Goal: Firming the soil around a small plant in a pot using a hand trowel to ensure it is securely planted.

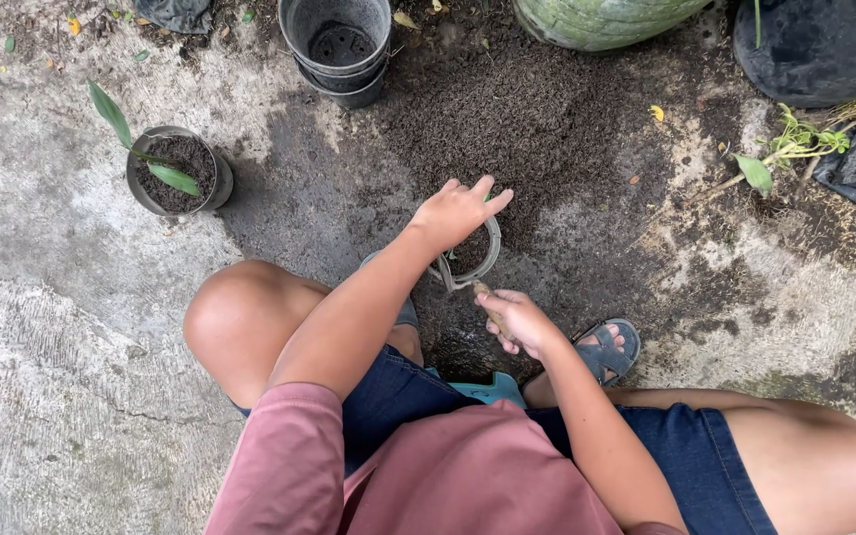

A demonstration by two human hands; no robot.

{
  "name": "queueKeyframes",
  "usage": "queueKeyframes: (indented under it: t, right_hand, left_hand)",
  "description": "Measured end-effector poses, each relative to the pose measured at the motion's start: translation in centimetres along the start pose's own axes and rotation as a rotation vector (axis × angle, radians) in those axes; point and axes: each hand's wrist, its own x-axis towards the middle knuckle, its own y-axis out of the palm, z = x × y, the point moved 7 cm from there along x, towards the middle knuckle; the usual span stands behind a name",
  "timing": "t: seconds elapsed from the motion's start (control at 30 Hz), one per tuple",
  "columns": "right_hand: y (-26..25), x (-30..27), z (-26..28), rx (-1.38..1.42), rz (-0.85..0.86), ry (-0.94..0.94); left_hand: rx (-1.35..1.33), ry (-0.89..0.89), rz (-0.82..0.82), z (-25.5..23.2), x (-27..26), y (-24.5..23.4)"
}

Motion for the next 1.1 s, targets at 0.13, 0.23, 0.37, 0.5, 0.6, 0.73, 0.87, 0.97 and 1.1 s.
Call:
queueKeyframes:
  t: [0.13,0.23,0.37,0.5,0.6,0.73,0.87,0.97,1.1]
  right_hand:
    - [0.1,-0.3,0.5,0.013,0.009,-0.007]
    - [0.2,-0.3,0.3,-0.002,0.011,0.013]
    - [-0.4,0.8,-0.6,-0.007,0.016,0.026]
    - [-0.2,0.5,-0.5,0.039,0.022,0.042]
    - [-0.4,0.8,-0.4,-0.047,0.014,0.034]
    - [-0.7,-0.1,-0.3,-0.056,0.010,0.056]
    - [-1.4,-2.7,1.7,-0.300,-0.016,0.030]
    - [-1.9,-4.2,2.8,-0.451,-0.026,0.030]
    - [-2.6,-6.4,4.0,-0.653,-0.033,0.042]
  left_hand:
    - [0.014,0.008,-0.021,-0.1,0.0,-0.3]
    - [-0.020,0.003,0.000,0.2,0.0,0.2]
    - [-0.015,-0.003,0.009,0.2,-0.1,0.1]
    - [-0.039,-0.021,0.042,0.8,0.1,1.1]
    - [-0.040,-0.026,0.053,1.4,0.4,2.9]
    - [-0.047,-0.064,0.096,2.2,0.7,6.6]
    - [0.082,-0.076,0.132,2.1,0.5,9.4]
    - [0.164,-0.073,0.149,2.3,0.1,11.0]
    - [0.323,-0.026,0.096,1.2,-0.9,9.3]
